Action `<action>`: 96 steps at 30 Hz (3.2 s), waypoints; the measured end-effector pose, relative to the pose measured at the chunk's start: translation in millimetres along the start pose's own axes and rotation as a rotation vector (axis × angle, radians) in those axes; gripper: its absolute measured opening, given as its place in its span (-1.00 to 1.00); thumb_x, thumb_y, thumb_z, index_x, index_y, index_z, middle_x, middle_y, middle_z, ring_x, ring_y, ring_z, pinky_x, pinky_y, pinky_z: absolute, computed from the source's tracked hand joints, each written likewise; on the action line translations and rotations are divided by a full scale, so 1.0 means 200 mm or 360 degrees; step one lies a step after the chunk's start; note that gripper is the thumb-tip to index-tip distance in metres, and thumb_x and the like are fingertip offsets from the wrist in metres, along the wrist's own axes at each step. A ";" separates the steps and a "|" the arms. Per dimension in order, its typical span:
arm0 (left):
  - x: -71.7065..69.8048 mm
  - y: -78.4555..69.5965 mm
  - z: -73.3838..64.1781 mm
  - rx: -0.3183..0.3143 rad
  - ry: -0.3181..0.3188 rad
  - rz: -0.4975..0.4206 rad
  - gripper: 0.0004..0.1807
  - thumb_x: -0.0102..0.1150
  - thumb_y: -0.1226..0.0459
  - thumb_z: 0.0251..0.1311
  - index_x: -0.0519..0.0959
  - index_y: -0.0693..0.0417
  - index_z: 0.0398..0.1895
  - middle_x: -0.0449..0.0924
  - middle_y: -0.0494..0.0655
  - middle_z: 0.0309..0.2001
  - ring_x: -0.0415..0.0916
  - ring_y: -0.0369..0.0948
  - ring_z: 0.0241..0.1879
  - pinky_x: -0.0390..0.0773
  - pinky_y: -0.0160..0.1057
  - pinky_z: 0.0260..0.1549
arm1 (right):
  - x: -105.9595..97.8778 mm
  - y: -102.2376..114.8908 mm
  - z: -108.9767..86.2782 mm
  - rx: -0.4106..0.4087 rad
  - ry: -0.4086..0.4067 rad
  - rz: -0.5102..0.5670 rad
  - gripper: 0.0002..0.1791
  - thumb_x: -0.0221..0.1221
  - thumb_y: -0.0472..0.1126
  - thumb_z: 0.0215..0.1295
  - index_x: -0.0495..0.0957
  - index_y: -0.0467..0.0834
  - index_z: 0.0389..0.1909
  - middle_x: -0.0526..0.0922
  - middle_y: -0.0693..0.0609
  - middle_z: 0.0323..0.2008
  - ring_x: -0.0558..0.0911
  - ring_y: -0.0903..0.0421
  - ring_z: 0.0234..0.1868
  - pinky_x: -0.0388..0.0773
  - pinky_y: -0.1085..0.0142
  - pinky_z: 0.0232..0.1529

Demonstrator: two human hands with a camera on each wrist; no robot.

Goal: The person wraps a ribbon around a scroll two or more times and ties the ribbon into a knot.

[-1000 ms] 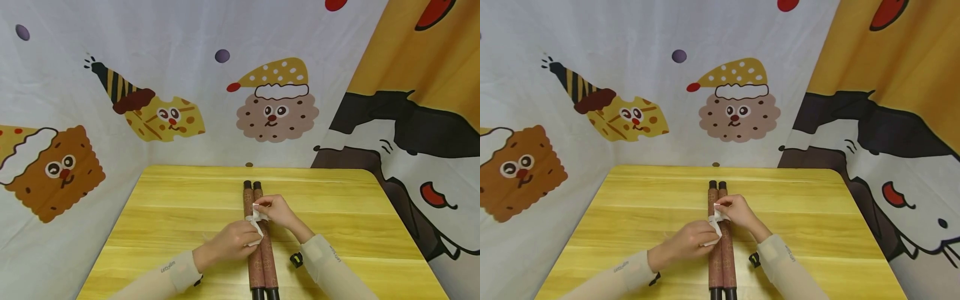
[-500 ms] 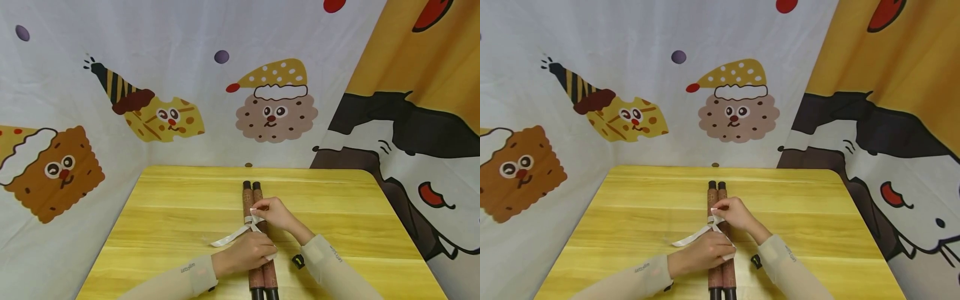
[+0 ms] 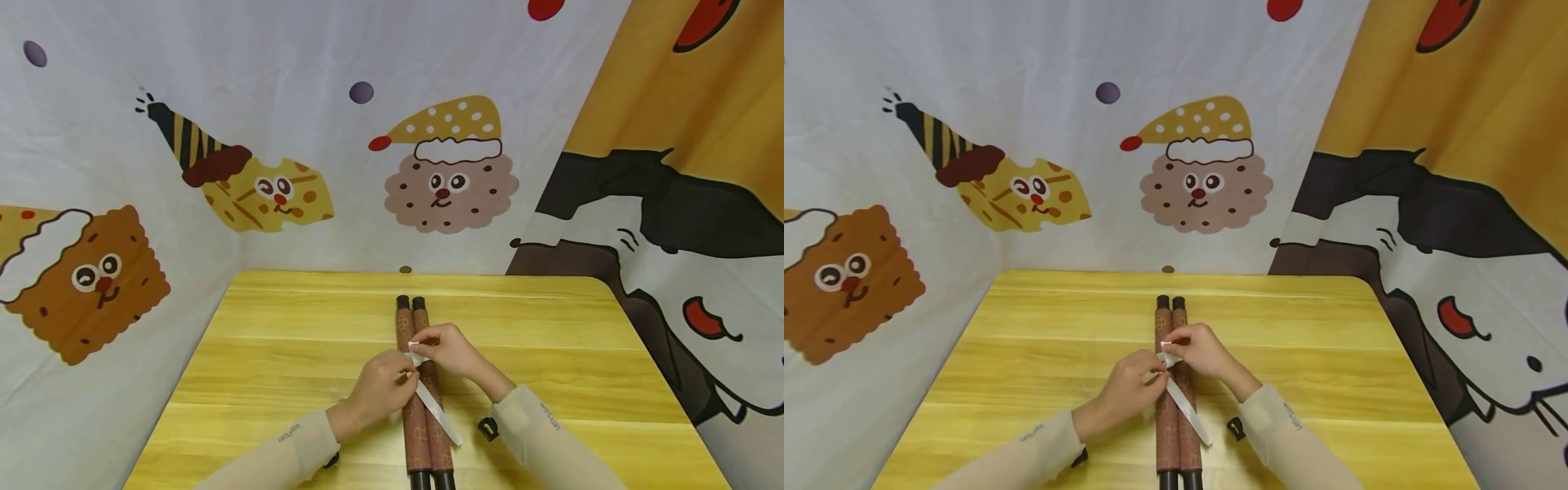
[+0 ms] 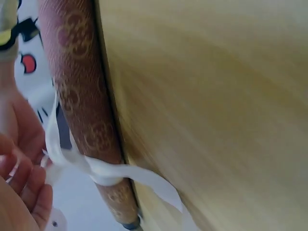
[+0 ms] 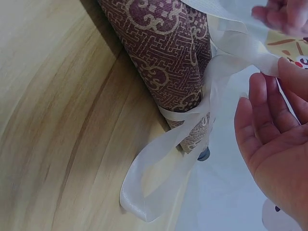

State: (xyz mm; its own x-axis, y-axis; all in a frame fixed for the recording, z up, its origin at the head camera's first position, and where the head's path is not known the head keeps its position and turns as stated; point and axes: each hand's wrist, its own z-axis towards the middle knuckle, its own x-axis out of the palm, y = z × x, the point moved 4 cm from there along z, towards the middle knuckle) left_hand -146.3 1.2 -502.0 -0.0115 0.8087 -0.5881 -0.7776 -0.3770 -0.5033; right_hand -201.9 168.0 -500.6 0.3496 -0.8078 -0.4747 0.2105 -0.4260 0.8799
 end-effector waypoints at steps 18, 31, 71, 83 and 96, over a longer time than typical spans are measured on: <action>0.03 0.21 0.04 -0.0859 0.0218 -0.0670 -0.82 0.37 0.28 0.37 0.81 0.02 -0.02 0.80 -0.19 -0.10 0.71 -0.21 -0.05 0.67 -0.17 -0.03 | 0.01 0.04 -0.02 -0.0046 -0.0036 0.0110 -0.92 0.36 -0.29 0.40 0.80 -0.18 -0.18 0.78 -0.02 -0.22 0.71 0.05 -0.24 0.67 0.33 -0.27; 0.03 0.22 0.06 -0.0901 0.0182 -0.0868 -0.87 0.40 0.26 0.36 0.84 -0.05 -0.10 0.82 -0.24 -0.18 0.67 -0.25 -0.26 0.65 -0.30 -0.22 | 0.01 0.05 -0.03 -0.0172 -0.0064 0.0023 -0.92 0.37 -0.32 0.37 0.81 -0.12 -0.20 0.77 0.05 -0.23 0.66 0.18 -0.27 0.63 0.30 -0.25; 0.02 0.25 0.01 -0.1102 0.0078 -0.0805 -0.86 0.35 0.41 0.32 0.79 0.31 -0.15 0.81 -0.04 -0.24 0.68 0.15 -0.35 0.54 -0.41 -0.48 | -0.14 -0.19 -0.40 0.0048 0.0079 -0.0457 -0.84 0.32 -0.25 0.42 0.69 -0.11 -0.40 0.64 0.15 -0.50 0.49 0.30 -0.51 0.47 0.37 -0.52; 0.01 0.27 -0.01 -0.1156 0.0081 -0.0856 -0.88 0.33 0.40 0.33 0.81 0.24 -0.16 0.81 -0.03 -0.30 0.33 -0.35 -0.70 0.33 -0.45 -0.72 | -0.34 -0.28 -0.47 0.0133 0.0035 -0.0414 -0.90 0.31 -0.27 0.44 0.73 -0.17 -0.29 0.73 -0.01 -0.38 0.51 0.30 -0.52 0.49 0.38 -0.54; 0.01 0.28 -0.01 -0.1129 0.0048 -0.0850 -0.90 0.35 0.43 0.31 0.81 0.25 -0.20 0.81 0.03 -0.31 0.38 -0.35 -0.67 0.32 -0.46 -0.70 | -0.47 -0.29 -0.53 0.0146 -0.0090 -0.0485 -0.88 0.29 -0.36 0.43 0.75 -0.23 -0.09 0.77 -0.03 -0.17 0.72 0.04 -0.19 0.67 0.29 -0.24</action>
State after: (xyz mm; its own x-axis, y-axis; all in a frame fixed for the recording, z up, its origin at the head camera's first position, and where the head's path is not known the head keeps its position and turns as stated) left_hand -188.8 -20.3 -532.9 0.2657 0.9483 -0.1737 -0.1014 -0.1517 -0.9832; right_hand -151.1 311.5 -510.1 0.2310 -0.6576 -0.7170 0.2135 -0.6847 0.6968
